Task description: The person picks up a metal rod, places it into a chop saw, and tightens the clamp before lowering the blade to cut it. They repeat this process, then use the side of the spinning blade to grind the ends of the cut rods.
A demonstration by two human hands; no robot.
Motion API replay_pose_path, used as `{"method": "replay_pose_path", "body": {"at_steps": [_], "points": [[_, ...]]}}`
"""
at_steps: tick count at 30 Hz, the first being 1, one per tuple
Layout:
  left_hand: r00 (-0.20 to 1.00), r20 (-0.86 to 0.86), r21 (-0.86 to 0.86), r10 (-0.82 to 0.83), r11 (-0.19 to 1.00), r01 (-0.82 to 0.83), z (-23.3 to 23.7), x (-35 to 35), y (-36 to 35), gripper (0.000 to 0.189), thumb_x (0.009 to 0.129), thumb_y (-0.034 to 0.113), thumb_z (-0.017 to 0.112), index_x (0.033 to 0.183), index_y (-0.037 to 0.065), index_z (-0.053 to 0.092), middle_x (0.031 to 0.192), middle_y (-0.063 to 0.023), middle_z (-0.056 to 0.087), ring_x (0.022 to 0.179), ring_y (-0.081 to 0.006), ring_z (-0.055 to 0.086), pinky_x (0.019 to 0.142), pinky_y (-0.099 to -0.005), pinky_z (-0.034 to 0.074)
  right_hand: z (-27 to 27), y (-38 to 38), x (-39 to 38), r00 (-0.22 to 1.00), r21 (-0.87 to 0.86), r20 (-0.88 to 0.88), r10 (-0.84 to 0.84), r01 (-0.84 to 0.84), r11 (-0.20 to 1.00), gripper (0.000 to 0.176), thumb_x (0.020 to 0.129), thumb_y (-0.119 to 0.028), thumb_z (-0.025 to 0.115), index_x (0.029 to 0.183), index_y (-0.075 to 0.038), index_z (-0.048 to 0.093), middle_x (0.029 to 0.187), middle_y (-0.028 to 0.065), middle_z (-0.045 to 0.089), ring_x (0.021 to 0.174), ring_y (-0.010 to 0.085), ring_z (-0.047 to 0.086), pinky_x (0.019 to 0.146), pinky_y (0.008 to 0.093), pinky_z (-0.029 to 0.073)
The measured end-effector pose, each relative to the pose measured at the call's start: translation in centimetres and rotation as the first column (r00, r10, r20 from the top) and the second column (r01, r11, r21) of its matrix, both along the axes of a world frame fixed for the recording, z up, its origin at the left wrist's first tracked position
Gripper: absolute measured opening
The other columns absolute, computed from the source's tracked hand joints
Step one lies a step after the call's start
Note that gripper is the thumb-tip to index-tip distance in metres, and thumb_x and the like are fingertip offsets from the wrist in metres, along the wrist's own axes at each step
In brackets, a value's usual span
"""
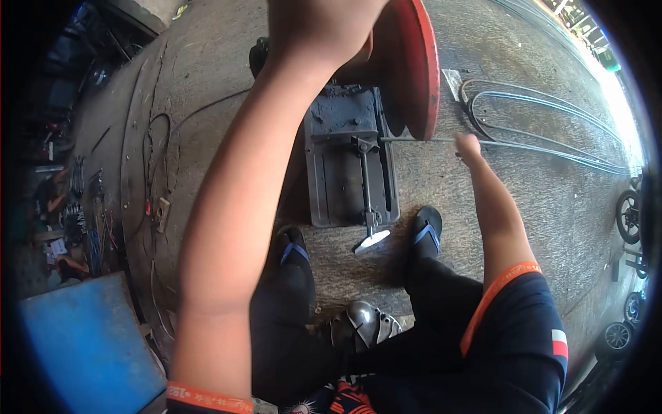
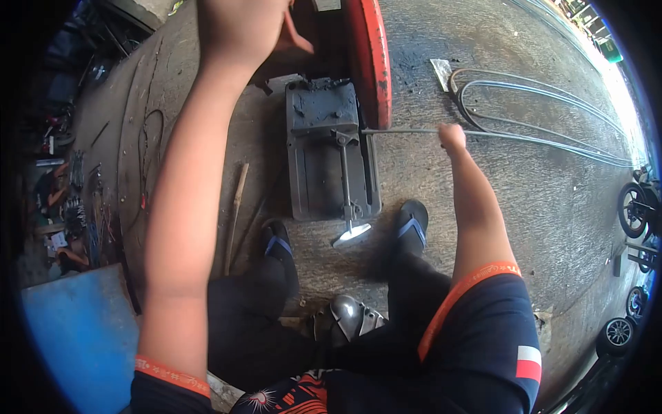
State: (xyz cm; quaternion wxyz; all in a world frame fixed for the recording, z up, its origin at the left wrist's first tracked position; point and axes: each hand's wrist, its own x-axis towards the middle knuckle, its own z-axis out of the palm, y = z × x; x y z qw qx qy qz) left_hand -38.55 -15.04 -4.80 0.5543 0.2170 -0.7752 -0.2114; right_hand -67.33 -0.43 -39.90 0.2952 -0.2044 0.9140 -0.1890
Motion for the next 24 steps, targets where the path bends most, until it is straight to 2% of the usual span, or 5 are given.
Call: {"method": "replay_pose_path", "body": {"at_steps": [1, 2, 7, 20, 24], "points": [[0.989, -0.072, 0.141, -0.131, 0.98, 0.14, 0.2, 0.1, 0.0, 0.015, 0.085, 0.008, 0.055, 0.078, -0.004, 0.062, 0.063, -0.0027, 0.06, 0.054, -0.0097, 0.054, 0.051, -0.0247, 0.043, -1.4, -0.1, -0.9, 0.807, -0.011, 0.373, -0.458, 0.497, 0.868, 0.027, 0.09, -0.026, 0.054, 0.109, -0.008, 0.06, 0.098, 0.0151, 0.066, 0.093, 0.0319, 0.066, 0.079, 0.0447, 0.052], [0.98, -0.131, 0.177, -0.152, 0.969, 0.174, 0.2, 0.1, -0.6, 0.015, 0.089, 0.005, 0.05, 0.081, -0.003, 0.061, 0.063, -0.0005, 0.056, 0.053, -0.0075, 0.051, 0.05, -0.0225, 0.041, -4.0, 0.1, -2.3, 0.643, -0.045, 0.526, -0.557, 0.675, 0.737, 0.034, 0.092, -0.033, 0.054, 0.115, -0.009, 0.054, 0.099, 0.0136, 0.061, 0.088, 0.0305, 0.066, 0.075, 0.0451, 0.052], [0.949, -0.236, 0.111, -0.211, 0.964, 0.242, 0.1, -0.8, -1.3, 0.019, 0.093, 0.01, 0.051, 0.084, -0.002, 0.063, 0.069, -0.0022, 0.059, 0.061, -0.0077, 0.053, 0.058, -0.0216, 0.042, -8.0, 0.3, -3.6, 0.385, -0.149, 0.784, -0.487, 0.878, 0.455, 0.029, 0.092, -0.027, 0.057, 0.113, -0.008, 0.053, 0.101, 0.0124, 0.061, 0.084, 0.0282, 0.067, 0.069, 0.0419, 0.053], [0.983, -0.178, -0.112, -0.051, 0.993, 0.031, -0.7, -1.0, -1.0, 0.028, 0.091, 0.016, 0.048, 0.083, -0.004, 0.066, 0.08, -0.0097, 0.066, 0.074, -0.0148, 0.059, 0.071, -0.0276, 0.047, -13.5, 0.0, -2.5, 0.512, -0.201, 0.705, -0.492, 0.808, 0.554, 0.009, 0.084, -0.01, 0.063, 0.09, -0.004, 0.06, 0.084, 0.01, 0.065, 0.069, 0.0187, 0.067, 0.057, 0.0302, 0.057], [0.985, -0.156, -0.064, -0.072, 0.996, 0.062, -0.3, -0.4, -0.8, 0.027, 0.091, 0.016, 0.05, 0.083, -0.004, 0.066, 0.079, -0.0092, 0.065, 0.072, -0.0142, 0.059, 0.07, -0.0277, 0.046, -18.6, -1.5, 0.2, 0.625, -0.402, 0.766, -0.153, 0.65, 0.645, 0.013, 0.086, -0.013, 0.062, 0.095, -0.004, 0.061, 0.088, 0.0095, 0.065, 0.071, 0.0175, 0.065, 0.055, 0.0274, 0.053]]}}
